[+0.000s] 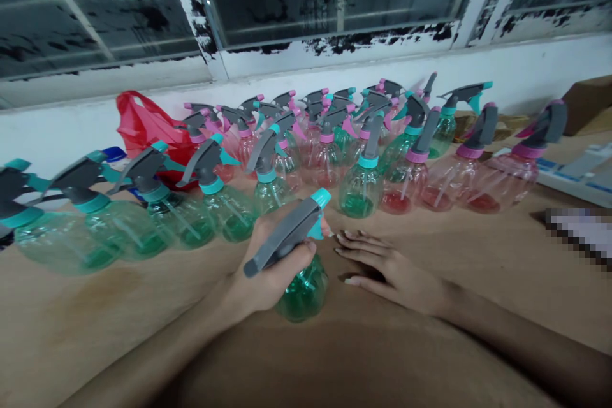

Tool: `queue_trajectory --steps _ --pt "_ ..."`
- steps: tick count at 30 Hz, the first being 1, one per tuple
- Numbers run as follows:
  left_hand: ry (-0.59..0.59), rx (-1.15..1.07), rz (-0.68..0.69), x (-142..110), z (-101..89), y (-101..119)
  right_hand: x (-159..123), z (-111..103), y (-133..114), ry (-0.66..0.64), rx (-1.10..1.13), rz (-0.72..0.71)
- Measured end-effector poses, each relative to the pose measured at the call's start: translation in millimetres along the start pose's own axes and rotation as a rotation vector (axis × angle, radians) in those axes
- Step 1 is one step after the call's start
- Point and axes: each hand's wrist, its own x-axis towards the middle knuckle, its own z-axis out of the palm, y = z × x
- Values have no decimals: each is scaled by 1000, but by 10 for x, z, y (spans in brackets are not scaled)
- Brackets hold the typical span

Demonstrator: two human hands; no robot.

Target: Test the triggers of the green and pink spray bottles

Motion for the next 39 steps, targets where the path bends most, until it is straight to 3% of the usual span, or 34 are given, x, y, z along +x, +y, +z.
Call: queue_trajectory --steps 3,30,34,39 --pt "-55 -27 57 9 -12 6 -1 6 7 13 9 -10" --pt "83 5 176 24 109 -76 -6 42 10 31 -47 -11" --pt "118 -13 182 23 119 -57 -5 20 -135 53 6 45" --pt "143 -30 155 16 171 -61 31 -71 -554 114 106 156"
